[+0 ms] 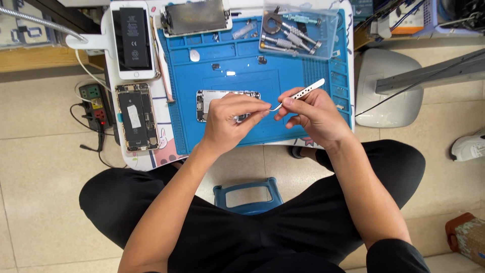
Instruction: The person uses a metal spudger and tweezers to pry and remove internal components from a disassembled smartphone. They work on a blue anti-static mat, carefully lifting parts and placing them aside while manipulating the device's internal connectors.
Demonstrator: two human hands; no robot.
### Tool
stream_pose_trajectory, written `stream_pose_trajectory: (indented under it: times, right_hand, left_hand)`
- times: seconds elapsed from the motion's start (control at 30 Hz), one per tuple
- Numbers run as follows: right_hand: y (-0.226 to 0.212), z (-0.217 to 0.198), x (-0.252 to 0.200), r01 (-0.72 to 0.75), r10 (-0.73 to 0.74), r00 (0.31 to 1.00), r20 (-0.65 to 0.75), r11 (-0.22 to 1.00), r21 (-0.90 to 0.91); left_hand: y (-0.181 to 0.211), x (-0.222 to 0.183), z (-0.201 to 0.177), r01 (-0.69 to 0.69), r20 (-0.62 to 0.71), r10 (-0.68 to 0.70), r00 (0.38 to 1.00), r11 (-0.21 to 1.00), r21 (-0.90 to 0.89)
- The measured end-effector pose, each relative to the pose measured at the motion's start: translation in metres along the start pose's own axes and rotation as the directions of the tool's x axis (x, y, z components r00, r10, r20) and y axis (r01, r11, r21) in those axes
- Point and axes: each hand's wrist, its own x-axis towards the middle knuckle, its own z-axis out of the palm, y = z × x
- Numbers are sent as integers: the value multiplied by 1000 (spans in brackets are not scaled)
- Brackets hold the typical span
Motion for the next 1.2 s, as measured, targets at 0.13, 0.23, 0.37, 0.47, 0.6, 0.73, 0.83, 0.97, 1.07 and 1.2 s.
stream_pose_trajectory:
  times: [0.13,0.23,0.37,0.47,0.6,0.73,0.83,0.97,1.07,1.2]
  right_hand:
    - [-14,0,3,45,-50,997,-59,995,-91]
    - [-16,-6,10,187,-300,949,-100,788,-586]
    - [-18,10,12,120,-322,938,126,-40,-992]
    - [-17,21,12,127,-149,978,144,-120,-985]
    - [-36,29,0,141,-173,974,144,-32,-990]
    - [-53,32,-9,347,-401,904,152,475,-809]
    - [-53,25,-11,479,-506,852,131,653,-587]
    - [-52,29,-18,693,-658,709,253,588,-417]
    - [-46,38,-26,749,-710,646,279,518,-414]
    - [-48,39,-23,733,-792,387,473,-47,-678]
  left_hand:
    - [-1,8,-2,2,-93,-3,996,1000,-11]
    - [-3,6,-6,15,-154,-19,988,1000,-28]
    - [-7,4,-6,35,-141,-39,989,999,-28]
    - [-11,3,2,39,-157,-48,986,998,-57]
    - [-8,1,1,54,-147,-60,987,998,-45]
    - [5,3,-3,71,-192,-77,978,997,-38]
    - [31,4,-10,80,-189,-84,978,996,-31]
    - [48,-2,-16,38,-163,-41,986,999,-23]
    - [49,-2,-20,34,-160,-34,987,999,-1]
    - [40,2,-23,19,-167,-16,986,1000,18]
